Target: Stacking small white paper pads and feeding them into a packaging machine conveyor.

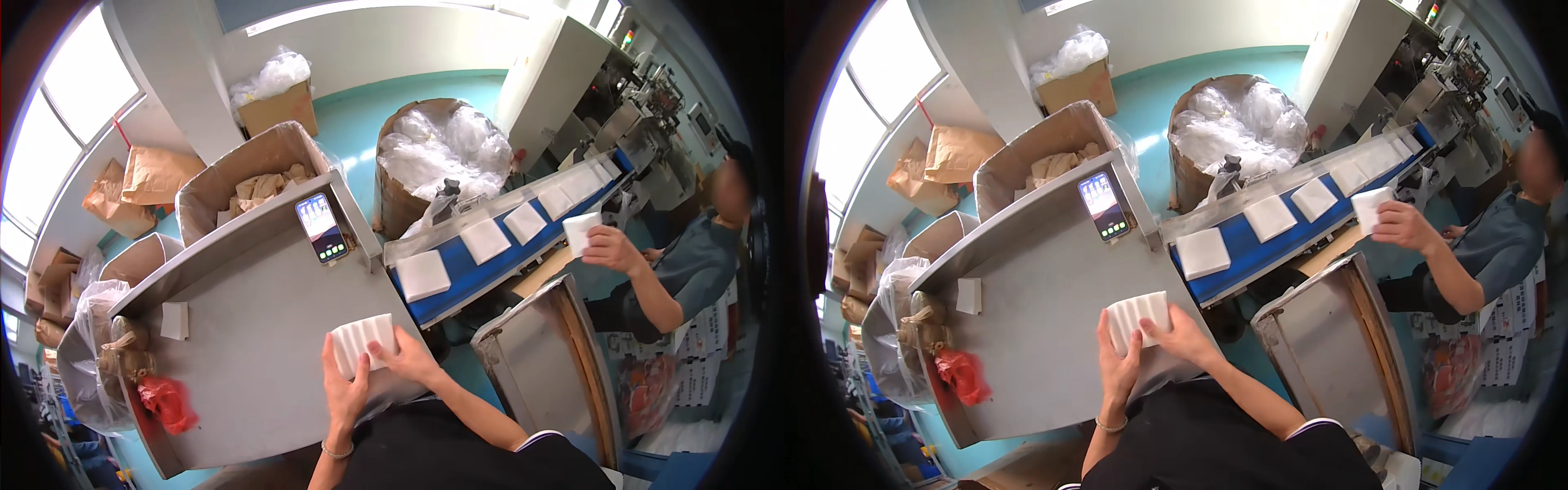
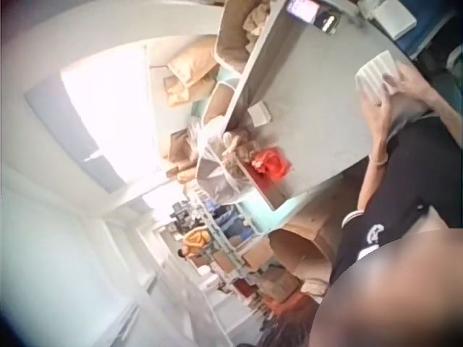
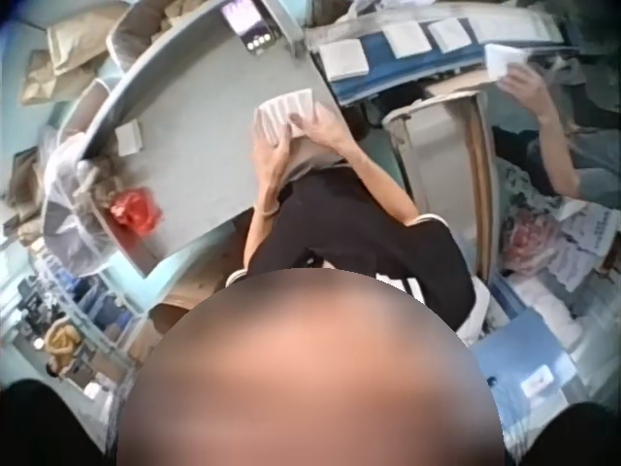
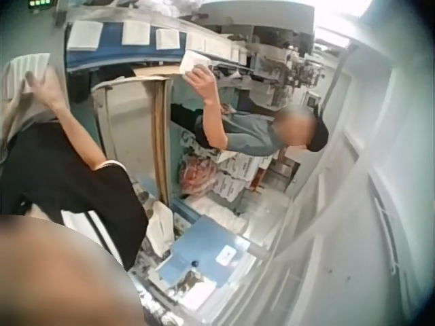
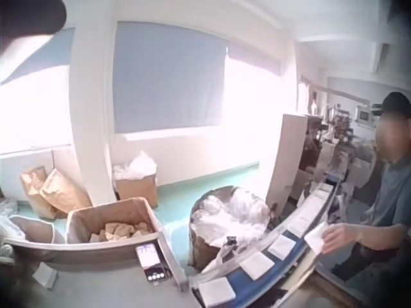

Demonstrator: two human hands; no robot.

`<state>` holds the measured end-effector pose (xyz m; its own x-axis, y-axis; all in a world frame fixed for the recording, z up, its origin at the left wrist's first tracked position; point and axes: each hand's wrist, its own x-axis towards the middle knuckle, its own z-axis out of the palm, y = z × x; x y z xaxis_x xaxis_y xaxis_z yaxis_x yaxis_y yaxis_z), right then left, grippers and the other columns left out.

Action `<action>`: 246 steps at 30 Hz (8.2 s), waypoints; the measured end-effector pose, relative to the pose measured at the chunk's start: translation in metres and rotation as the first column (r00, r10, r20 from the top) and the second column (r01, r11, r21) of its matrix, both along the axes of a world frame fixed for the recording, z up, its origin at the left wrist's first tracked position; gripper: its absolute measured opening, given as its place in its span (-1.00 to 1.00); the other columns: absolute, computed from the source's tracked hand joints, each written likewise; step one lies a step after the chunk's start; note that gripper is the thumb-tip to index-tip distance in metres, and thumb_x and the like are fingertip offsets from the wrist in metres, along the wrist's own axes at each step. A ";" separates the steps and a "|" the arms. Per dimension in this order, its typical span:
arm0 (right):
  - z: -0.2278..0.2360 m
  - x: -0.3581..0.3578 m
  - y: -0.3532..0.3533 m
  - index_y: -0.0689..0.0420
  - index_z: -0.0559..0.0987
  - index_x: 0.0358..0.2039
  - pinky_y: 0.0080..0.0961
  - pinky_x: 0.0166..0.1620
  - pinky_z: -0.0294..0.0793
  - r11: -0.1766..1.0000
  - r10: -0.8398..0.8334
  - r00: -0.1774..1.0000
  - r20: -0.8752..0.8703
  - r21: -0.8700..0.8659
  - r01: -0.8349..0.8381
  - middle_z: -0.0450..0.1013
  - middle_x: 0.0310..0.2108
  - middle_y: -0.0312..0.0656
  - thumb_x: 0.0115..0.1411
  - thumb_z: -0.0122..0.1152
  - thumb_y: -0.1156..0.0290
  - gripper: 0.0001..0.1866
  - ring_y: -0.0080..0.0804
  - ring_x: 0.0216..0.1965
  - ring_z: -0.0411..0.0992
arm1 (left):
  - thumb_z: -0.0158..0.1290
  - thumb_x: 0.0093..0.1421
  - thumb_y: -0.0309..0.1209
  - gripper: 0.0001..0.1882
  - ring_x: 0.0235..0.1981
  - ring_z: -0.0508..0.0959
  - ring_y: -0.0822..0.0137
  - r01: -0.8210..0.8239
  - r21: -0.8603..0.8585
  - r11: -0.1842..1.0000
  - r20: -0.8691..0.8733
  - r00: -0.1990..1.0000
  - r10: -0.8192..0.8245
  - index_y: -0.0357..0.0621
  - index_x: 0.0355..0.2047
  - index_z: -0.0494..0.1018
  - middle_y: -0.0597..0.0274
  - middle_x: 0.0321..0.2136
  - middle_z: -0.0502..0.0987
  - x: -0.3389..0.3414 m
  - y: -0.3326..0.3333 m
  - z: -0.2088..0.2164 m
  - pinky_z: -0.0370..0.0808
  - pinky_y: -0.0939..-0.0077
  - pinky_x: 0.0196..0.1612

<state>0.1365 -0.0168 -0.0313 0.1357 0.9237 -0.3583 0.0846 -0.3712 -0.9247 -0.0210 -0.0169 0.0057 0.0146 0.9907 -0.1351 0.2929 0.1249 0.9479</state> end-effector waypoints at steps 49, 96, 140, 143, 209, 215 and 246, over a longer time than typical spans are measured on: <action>-0.015 0.029 0.014 0.24 0.47 -0.04 -0.52 -0.10 0.49 0.934 -0.207 0.832 -0.514 -0.358 0.012 0.48 -0.17 -0.20 0.30 0.13 0.05 -0.52 -0.45 -0.21 0.47 | 0.13 0.25 -0.26 -0.21 0.18 0.35 0.16 0.016 -0.124 0.992 0.282 0.959 0.020 -0.28 0.33 -0.03 -0.10 0.17 0.29 0.007 -0.002 -0.021 0.34 0.34 0.16; -0.020 0.058 -0.005 0.19 0.50 -0.22 -0.64 -0.34 0.48 0.819 -0.574 0.717 -0.395 -0.255 0.514 0.54 -0.33 -0.19 0.32 0.10 0.29 -0.79 -0.49 -0.36 0.52 | 0.17 0.17 -0.17 -0.35 0.33 0.10 -0.07 0.308 -0.196 0.931 -0.007 0.949 -0.316 -0.17 0.20 0.30 -0.23 0.32 0.06 -0.003 -0.015 -0.031 0.16 0.19 0.29; 0.050 0.214 -0.644 0.08 0.58 -0.11 0.02 0.24 0.02 0.381 -0.451 -0.289 0.844 0.475 0.793 0.18 0.21 0.11 0.15 0.25 0.09 -0.60 0.11 0.25 0.09 | 0.18 0.15 -0.28 -0.28 0.02 0.45 -0.16 0.963 0.159 -0.220 -0.225 -0.181 -0.957 -0.14 0.27 0.17 -0.33 0.17 0.22 0.360 -0.423 0.010 0.51 0.24 -0.07; 0.050 0.210 -0.653 0.09 0.57 -0.10 -0.01 0.22 0.05 0.348 -0.553 -0.290 0.781 0.533 0.772 0.21 0.18 0.12 0.15 0.25 0.08 -0.58 0.10 0.23 0.12 | 0.14 0.24 -0.17 -0.23 0.12 0.39 0.12 0.899 -0.207 -0.386 0.227 -0.340 -0.913 -0.24 0.31 0.08 -0.17 0.21 0.25 0.365 -0.447 0.015 0.43 0.34 0.01; 0.080 0.074 -0.198 0.32 0.06 0.18 -0.30 0.11 0.38 0.892 -0.364 0.928 0.081 0.319 0.322 0.35 0.03 0.03 0.13 0.26 0.40 -0.27 -0.22 0.04 0.40 | 0.10 0.28 -0.16 -0.42 -0.02 0.43 0.36 0.102 -0.225 0.969 0.390 0.921 -0.006 -0.23 0.17 0.24 0.19 -0.03 0.44 -0.066 -0.042 0.034 0.40 0.44 0.01; 0.004 0.016 -0.023 0.39 0.00 0.17 -0.34 0.16 0.31 0.976 0.216 0.952 0.218 -0.034 -0.214 0.36 0.01 0.26 -0.06 0.32 0.20 -0.07 -0.02 0.11 0.38 | 0.15 0.24 -0.20 -0.27 0.16 0.31 0.25 -0.283 -0.294 0.913 0.131 0.934 0.331 -0.22 0.28 0.08 0.11 0.17 0.30 -0.161 -0.132 -0.023 0.24 0.35 0.21; 0.046 0.170 -0.553 0.08 0.41 -0.01 -0.04 -0.05 0.29 0.497 -0.430 -0.189 0.883 0.407 0.766 0.32 -0.09 0.03 -0.11 0.38 0.11 -0.35 -0.03 -0.05 0.32 | -0.12 0.23 0.23 -0.23 0.13 0.38 -0.09 0.625 -0.309 0.717 0.268 0.781 -0.564 -0.02 0.27 0.23 0.04 0.14 0.38 0.098 -0.146 -0.098 0.39 -0.17 0.00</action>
<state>0.3066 -0.5698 0.0151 0.9023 0.1310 0.4108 0.2672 -0.9176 -0.2943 0.0769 -0.1629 -0.0923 0.6327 0.6468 -0.4259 0.2900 0.3121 0.9047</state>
